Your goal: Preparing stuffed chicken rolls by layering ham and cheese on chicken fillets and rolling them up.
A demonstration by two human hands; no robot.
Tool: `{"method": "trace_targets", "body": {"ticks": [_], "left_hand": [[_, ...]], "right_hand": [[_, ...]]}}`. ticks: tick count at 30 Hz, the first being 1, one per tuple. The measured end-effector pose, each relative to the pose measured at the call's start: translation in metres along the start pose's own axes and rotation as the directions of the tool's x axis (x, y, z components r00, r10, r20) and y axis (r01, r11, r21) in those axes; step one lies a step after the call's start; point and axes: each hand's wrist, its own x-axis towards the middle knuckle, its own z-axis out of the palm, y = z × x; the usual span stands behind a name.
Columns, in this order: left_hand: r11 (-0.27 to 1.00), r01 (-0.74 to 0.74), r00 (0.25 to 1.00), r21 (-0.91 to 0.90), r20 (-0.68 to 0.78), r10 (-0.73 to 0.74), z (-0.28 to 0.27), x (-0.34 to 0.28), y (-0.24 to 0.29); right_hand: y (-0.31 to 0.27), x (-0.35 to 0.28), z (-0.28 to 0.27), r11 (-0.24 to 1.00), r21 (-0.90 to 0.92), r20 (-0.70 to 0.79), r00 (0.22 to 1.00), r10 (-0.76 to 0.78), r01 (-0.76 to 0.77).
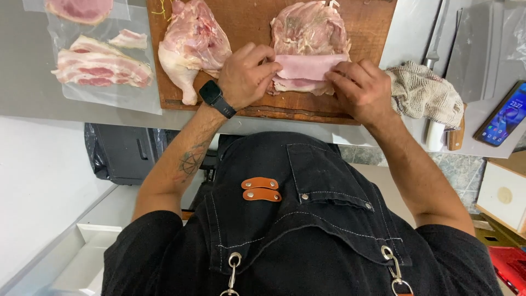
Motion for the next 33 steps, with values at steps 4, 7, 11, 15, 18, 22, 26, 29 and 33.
{"method": "trace_targets", "body": {"ticks": [4, 7, 11, 15, 18, 22, 26, 29, 33], "left_hand": [[0.996, -0.047, 0.999, 0.071, 0.0, 0.048, -0.008, -0.004, 0.014], [0.992, -0.01, 1.0, 0.129, 0.008, 0.009, -0.012, -0.008, 0.023], [0.954, 0.032, 0.987, 0.298, -0.158, 0.016, 0.021, -0.023, 0.036], [0.945, -0.042, 0.986, 0.324, -0.137, 0.09, 0.042, -0.02, 0.071], [0.887, -0.007, 0.996, 0.462, -0.079, 0.049, 0.046, -0.015, 0.083], [0.852, 0.022, 1.0, 0.523, -0.023, -0.012, 0.057, -0.019, 0.085], [0.858, 0.075, 0.989, 0.508, 0.074, -0.13, 0.067, -0.023, 0.085], [0.853, 0.086, 0.98, 0.515, 0.111, -0.165, 0.059, -0.019, 0.091], [0.854, 0.06, 0.983, 0.517, 0.117, -0.14, 0.06, -0.021, 0.094]], "right_hand": [[-0.007, -0.002, -0.006, 1.0, 0.011, 0.043, 0.999, -0.029, 0.029], [-0.008, -0.005, -0.006, 0.997, -0.065, 0.101, 0.994, -0.032, 0.038], [-0.019, 0.012, -0.012, 0.999, -0.052, 0.024, 1.0, 0.009, -0.008], [-0.022, 0.004, -0.004, 0.998, -0.064, 0.027, 0.999, 0.02, -0.019], [-0.02, -0.003, 0.0, 0.995, -0.1, 0.05, 0.999, 0.016, -0.011], [-0.022, 0.0, -0.008, 0.994, -0.109, 0.074, 0.997, 0.017, -0.009], [-0.027, 0.002, -0.008, 0.991, -0.125, 0.07, 0.996, 0.056, -0.047], [-0.022, -0.014, 0.004, 0.99, -0.116, 0.079, 0.993, 0.086, -0.076], [-0.038, -0.006, 0.019, 0.983, -0.144, 0.015, 0.993, 0.114, -0.11]]}}
